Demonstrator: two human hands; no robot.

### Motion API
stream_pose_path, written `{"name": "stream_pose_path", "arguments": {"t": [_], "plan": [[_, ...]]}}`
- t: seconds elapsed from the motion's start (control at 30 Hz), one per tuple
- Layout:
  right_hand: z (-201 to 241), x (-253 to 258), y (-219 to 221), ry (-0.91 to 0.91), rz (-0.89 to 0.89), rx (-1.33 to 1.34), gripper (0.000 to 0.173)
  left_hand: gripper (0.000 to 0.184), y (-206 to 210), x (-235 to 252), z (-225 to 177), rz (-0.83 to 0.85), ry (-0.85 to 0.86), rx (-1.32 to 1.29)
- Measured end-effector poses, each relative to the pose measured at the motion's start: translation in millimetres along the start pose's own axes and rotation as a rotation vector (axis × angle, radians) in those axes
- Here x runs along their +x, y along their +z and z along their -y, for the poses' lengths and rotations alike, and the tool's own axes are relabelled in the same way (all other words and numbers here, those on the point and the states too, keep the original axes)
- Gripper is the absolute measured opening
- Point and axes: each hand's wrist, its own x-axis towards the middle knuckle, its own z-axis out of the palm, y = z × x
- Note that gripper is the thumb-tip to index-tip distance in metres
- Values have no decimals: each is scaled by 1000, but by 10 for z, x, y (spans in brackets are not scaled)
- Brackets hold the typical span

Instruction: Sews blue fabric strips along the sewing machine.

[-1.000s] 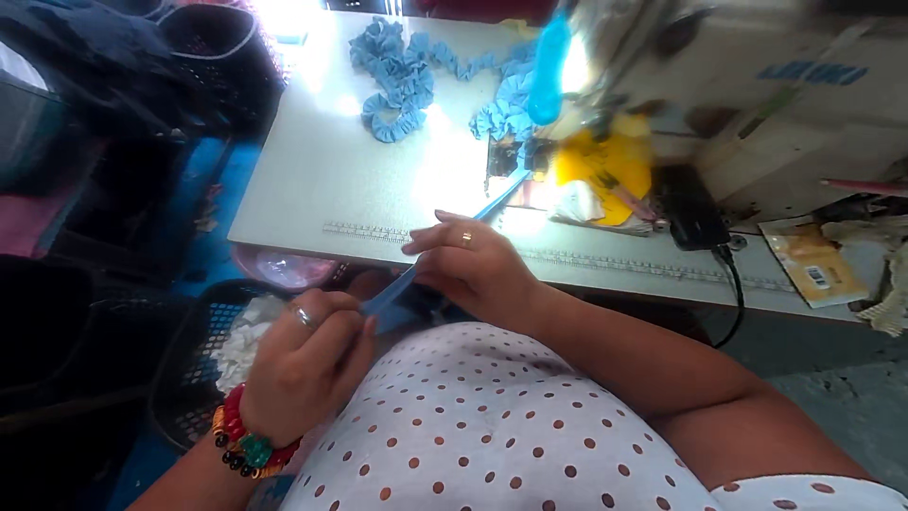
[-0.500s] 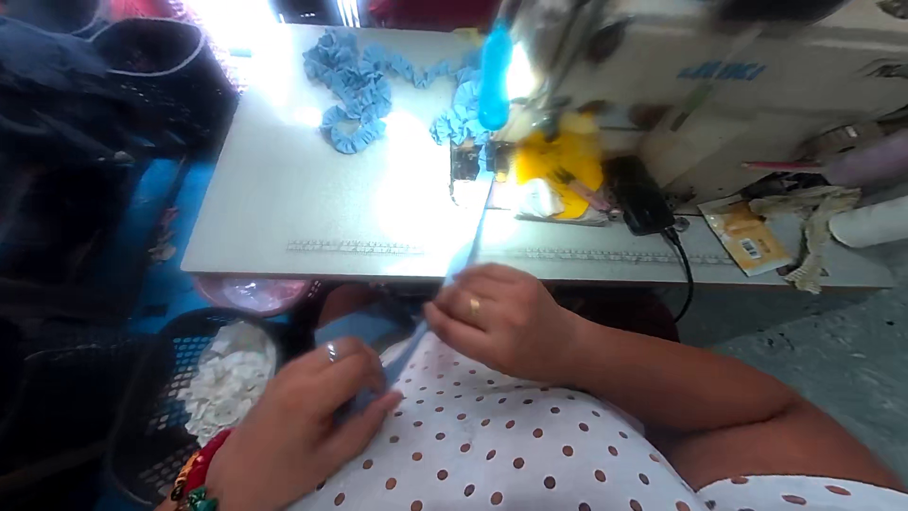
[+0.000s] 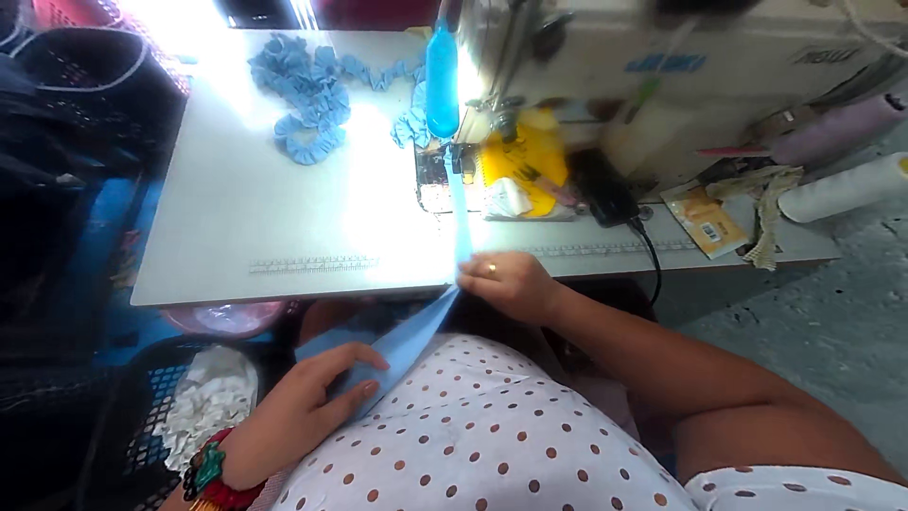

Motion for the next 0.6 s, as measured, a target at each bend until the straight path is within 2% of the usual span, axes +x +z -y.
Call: {"name": "stream_pose_path", "arguments": {"t": [0.3, 0.5, 0.6], "plan": [[-614, 292, 136, 115, -22, -79, 22, 20, -8, -55, 50, -69, -41, -12], [-843, 517, 183, 339, 79, -116, 24, 20, 4, -58, 70, -124, -30, -101], [-821, 607, 181, 405, 117, -181, 24, 21, 65, -32, 24, -233, -67, -126]]}}
